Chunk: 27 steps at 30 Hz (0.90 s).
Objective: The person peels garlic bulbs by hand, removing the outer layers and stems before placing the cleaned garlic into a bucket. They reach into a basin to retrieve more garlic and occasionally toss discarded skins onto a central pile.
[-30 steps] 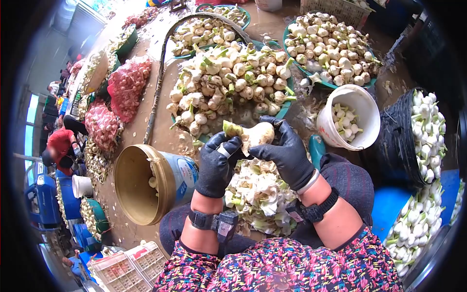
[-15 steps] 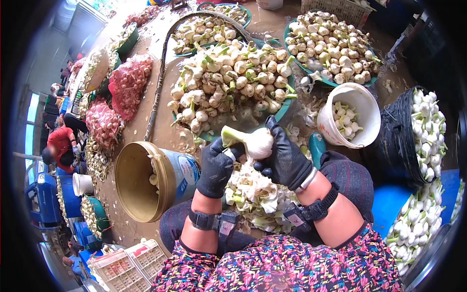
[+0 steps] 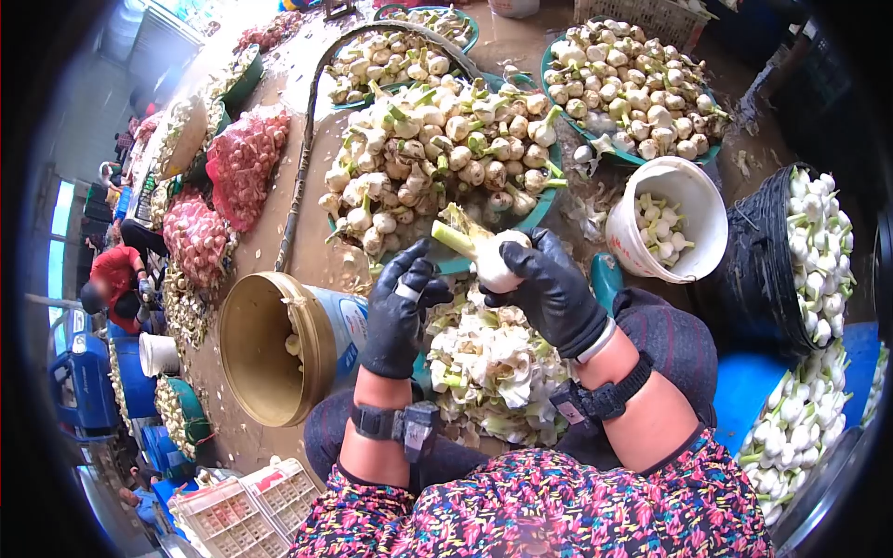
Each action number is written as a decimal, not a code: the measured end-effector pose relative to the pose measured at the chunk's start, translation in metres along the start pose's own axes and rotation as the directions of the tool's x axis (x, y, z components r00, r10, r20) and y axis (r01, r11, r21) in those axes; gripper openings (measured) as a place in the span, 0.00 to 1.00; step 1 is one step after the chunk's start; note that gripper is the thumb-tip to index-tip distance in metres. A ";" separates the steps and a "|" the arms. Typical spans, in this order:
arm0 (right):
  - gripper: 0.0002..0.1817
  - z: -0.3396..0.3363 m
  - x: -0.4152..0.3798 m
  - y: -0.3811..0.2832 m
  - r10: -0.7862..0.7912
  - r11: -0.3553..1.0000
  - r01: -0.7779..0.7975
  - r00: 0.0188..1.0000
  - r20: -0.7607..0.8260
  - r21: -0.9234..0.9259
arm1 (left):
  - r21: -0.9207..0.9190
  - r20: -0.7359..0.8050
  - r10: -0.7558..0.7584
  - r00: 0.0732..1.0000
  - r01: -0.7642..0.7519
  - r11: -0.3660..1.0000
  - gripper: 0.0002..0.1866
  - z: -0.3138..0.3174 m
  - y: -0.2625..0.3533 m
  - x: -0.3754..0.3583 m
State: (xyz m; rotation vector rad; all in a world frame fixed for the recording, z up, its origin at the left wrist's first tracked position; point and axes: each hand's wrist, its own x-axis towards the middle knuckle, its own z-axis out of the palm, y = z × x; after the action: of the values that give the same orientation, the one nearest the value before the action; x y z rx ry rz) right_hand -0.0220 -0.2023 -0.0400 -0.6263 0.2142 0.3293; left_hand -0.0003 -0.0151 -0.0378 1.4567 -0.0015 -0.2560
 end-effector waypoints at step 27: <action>0.16 -0.010 -0.018 0.018 0.256 -0.178 0.208 0.954 0.159 -0.962 | -0.638 0.059 -0.115 0.992 0.126 0.760 0.17 -0.012 0.004 0.003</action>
State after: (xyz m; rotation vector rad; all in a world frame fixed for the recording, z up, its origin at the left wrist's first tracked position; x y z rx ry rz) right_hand -0.0463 -0.1996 -0.0523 -2.2689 -0.4985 0.6309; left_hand 0.0050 -0.0031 -0.0355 0.7630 0.1566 -0.3348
